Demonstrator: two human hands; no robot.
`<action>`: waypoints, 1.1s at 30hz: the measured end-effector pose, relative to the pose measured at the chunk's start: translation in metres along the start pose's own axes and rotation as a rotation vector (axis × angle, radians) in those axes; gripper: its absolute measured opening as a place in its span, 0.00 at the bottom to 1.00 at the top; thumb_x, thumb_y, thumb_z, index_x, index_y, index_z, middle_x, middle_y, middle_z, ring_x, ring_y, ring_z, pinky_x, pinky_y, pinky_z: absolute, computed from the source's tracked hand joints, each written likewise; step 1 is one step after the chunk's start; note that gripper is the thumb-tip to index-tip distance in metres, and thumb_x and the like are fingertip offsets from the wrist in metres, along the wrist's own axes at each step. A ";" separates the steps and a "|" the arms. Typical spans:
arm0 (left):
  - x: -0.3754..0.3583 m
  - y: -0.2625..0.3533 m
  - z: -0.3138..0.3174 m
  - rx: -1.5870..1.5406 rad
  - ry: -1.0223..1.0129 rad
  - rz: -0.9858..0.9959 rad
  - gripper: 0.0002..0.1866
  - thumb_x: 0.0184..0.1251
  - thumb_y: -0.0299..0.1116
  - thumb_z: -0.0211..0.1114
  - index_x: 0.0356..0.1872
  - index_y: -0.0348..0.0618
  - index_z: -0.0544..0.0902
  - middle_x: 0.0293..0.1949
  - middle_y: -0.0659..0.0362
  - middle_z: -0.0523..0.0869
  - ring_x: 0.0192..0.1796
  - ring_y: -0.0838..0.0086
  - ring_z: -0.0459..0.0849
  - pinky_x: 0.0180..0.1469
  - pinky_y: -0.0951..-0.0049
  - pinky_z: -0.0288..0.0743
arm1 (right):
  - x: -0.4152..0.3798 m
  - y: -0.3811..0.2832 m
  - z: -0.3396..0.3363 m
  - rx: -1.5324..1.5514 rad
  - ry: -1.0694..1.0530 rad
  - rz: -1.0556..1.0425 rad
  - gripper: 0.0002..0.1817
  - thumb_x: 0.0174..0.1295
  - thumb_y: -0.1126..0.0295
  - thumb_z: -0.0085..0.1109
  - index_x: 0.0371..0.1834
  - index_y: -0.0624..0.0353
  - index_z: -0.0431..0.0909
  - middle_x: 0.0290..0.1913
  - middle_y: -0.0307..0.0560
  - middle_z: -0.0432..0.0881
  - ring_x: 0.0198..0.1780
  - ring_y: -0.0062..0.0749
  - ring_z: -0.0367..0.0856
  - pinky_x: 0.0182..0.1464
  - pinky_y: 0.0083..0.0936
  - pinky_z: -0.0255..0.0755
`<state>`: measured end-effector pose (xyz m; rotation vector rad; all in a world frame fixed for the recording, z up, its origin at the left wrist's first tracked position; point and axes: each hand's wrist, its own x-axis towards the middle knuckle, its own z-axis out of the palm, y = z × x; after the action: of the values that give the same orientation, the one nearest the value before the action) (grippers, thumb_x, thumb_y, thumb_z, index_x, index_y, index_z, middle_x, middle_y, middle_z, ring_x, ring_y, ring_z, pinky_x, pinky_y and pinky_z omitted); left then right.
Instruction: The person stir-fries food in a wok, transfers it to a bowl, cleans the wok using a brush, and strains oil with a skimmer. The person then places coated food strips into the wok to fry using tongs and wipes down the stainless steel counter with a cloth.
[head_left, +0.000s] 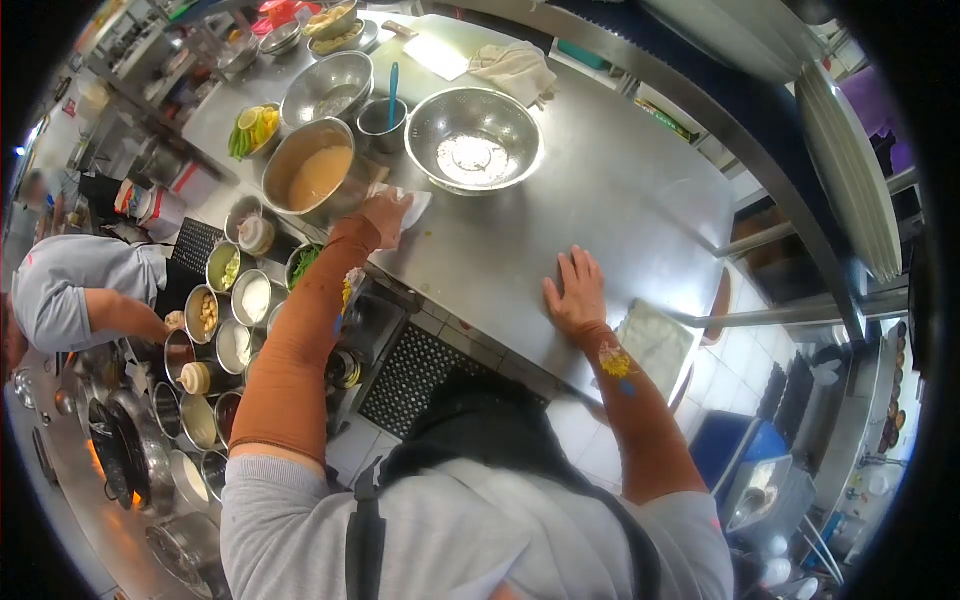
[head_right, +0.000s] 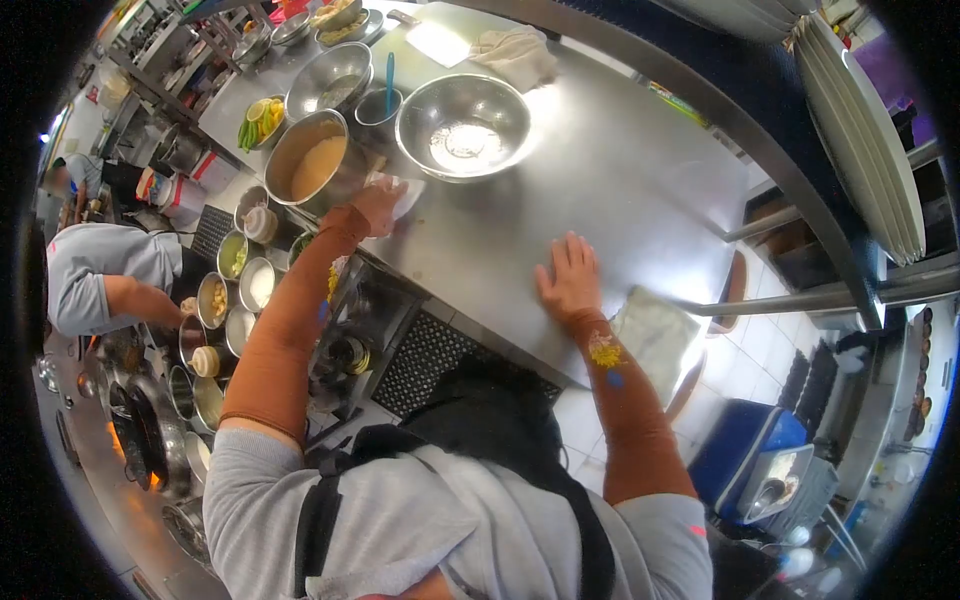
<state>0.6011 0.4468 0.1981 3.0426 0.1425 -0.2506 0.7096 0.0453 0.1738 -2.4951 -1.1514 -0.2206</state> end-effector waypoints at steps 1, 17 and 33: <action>-0.001 0.001 -0.002 0.005 0.013 -0.010 0.36 0.45 0.30 0.69 0.62 0.38 0.72 0.53 0.39 0.77 0.54 0.45 0.79 0.59 0.55 0.74 | 0.002 -0.001 -0.002 0.001 -0.001 0.002 0.28 0.60 0.58 0.59 0.61 0.60 0.71 0.67 0.61 0.65 0.69 0.60 0.60 0.71 0.51 0.54; -0.018 -0.012 -0.008 -0.481 0.388 -0.321 0.16 0.57 0.29 0.58 0.46 0.41 0.85 0.42 0.44 0.86 0.46 0.50 0.85 0.50 0.56 0.77 | -0.003 0.002 0.000 0.010 -0.011 0.030 0.28 0.61 0.56 0.58 0.61 0.61 0.71 0.67 0.60 0.65 0.70 0.57 0.59 0.72 0.49 0.53; -0.019 0.006 0.059 -0.053 0.496 0.094 0.14 0.57 0.32 0.62 0.45 0.47 0.86 0.43 0.50 0.87 0.44 0.63 0.86 0.49 0.64 0.78 | 0.001 -0.005 -0.010 0.031 -0.074 0.052 0.30 0.63 0.54 0.55 0.64 0.60 0.69 0.69 0.60 0.64 0.72 0.56 0.58 0.73 0.49 0.51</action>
<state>0.5734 0.4343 0.1438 2.9784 0.0350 0.5082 0.7066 0.0454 0.1848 -2.5213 -1.1088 -0.0957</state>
